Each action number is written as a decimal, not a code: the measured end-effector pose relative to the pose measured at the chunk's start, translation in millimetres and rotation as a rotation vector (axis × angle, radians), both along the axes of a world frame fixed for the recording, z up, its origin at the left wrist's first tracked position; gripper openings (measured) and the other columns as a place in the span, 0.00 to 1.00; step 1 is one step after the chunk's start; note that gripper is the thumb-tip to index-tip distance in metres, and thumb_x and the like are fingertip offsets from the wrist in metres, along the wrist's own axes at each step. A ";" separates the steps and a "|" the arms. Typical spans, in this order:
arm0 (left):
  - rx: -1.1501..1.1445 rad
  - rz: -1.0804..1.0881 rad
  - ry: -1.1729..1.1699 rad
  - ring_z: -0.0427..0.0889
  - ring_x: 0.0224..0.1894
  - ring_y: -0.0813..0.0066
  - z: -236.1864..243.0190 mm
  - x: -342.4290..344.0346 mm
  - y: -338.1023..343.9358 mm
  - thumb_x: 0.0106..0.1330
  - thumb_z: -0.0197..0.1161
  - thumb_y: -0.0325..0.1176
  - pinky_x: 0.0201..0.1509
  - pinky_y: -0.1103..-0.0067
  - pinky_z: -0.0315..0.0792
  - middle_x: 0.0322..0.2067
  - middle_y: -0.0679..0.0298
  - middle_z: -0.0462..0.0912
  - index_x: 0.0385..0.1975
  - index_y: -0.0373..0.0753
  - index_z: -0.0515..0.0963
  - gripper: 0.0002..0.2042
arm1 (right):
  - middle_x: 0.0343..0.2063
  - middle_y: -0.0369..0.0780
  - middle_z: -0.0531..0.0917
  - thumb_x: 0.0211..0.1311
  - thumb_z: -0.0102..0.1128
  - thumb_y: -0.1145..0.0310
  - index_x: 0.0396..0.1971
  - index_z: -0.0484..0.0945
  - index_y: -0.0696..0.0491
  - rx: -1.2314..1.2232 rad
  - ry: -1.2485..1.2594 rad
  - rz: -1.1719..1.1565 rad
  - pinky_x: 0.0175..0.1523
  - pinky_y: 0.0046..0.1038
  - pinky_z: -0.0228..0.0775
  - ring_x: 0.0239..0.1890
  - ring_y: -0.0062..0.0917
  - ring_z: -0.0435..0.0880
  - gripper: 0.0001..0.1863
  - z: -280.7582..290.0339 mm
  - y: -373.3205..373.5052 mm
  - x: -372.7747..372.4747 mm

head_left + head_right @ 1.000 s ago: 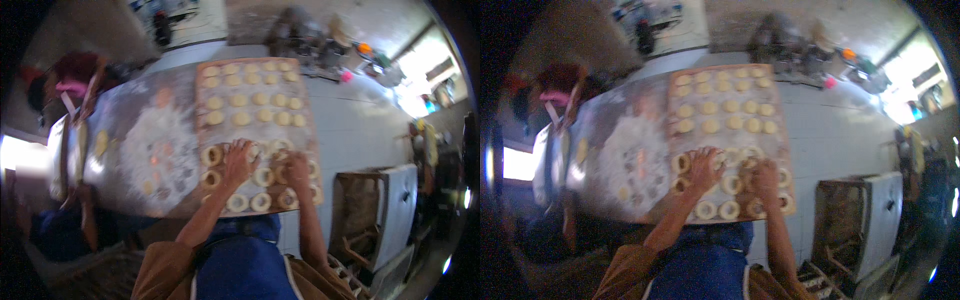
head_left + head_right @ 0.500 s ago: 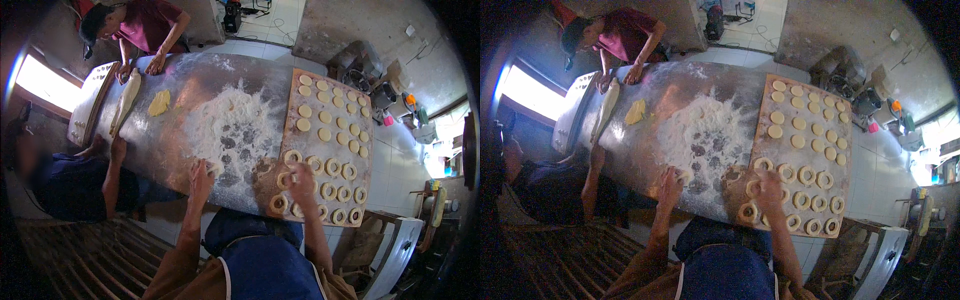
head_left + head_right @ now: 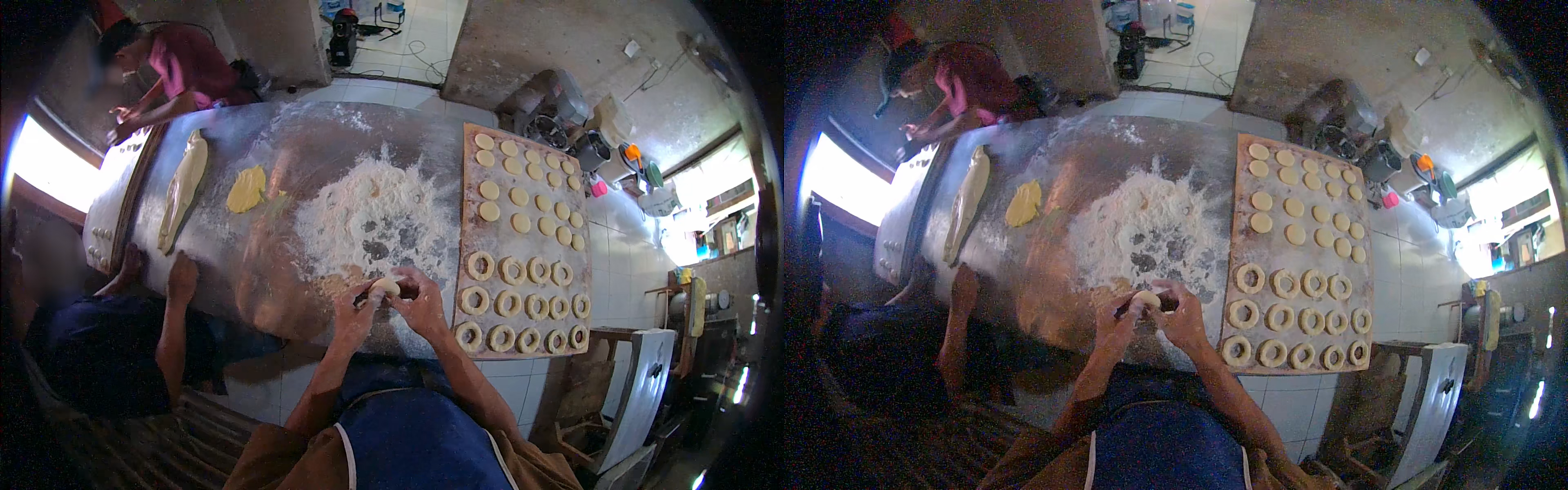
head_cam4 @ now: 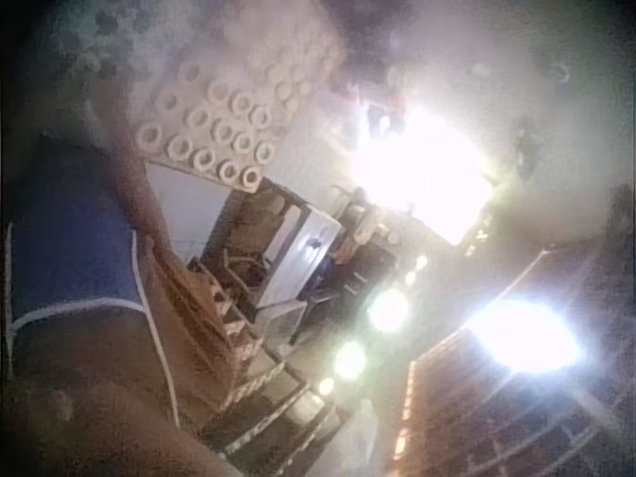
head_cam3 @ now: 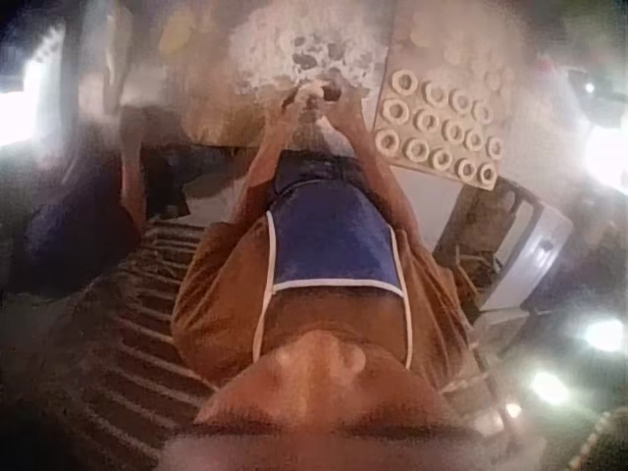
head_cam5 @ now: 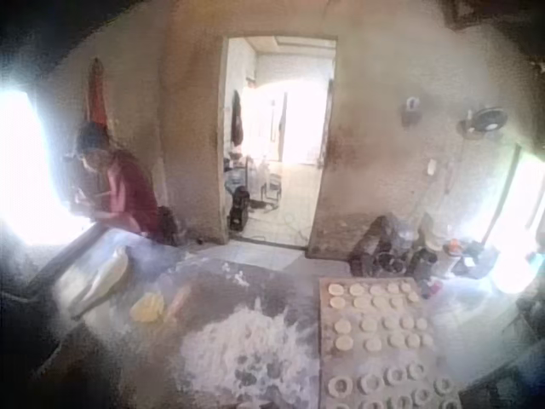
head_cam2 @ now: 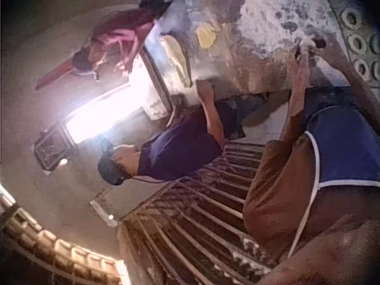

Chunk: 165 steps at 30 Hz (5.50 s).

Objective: The person shapes dough into ring forms by hand and places them on a wooden board. Another person rolls out dough nearby. The shaped dough rings accumulate on the board throughout the clip.

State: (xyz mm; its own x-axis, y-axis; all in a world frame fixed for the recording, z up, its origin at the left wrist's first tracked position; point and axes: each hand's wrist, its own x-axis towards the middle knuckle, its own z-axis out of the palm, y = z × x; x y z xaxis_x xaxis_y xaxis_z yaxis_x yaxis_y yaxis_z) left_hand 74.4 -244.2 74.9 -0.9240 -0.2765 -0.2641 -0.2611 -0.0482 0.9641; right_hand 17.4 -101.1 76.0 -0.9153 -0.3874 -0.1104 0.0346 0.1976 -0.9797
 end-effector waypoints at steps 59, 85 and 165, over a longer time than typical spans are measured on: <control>1.148 -0.017 -0.181 0.76 0.35 0.64 -98.6 -159.3 420.7 0.68 0.51 0.40 0.41 0.75 0.72 0.36 0.54 0.77 0.48 0.30 0.71 0.19 | 0.18 0.44 0.78 0.70 0.38 0.56 0.21 0.75 0.63 0.136 0.293 -0.585 0.27 0.34 0.65 0.20 0.24 0.73 0.27 -9.8 375.3 -63.7; -1.135 -0.453 0.519 0.77 0.43 0.52 -21.5 -212.9 462.6 0.56 0.61 0.40 0.48 0.57 0.68 0.40 0.54 0.78 0.42 0.41 0.77 0.16 | 0.40 0.51 0.75 0.49 0.60 0.71 0.48 0.69 0.61 0.786 0.361 -0.584 0.53 0.45 0.64 0.46 0.48 0.73 0.24 -34.0 472.1 -110.2; 0.708 0.259 -0.128 0.73 0.26 0.76 -36.5 -95.5 162.0 0.69 0.45 0.52 0.25 0.75 0.66 0.26 0.66 0.73 0.34 0.43 0.70 0.18 | 0.16 0.45 0.77 0.71 0.39 0.52 0.28 0.79 0.62 -0.319 -0.066 -0.464 0.26 0.32 0.61 0.18 0.24 0.70 0.28 -13.9 92.4 -41.2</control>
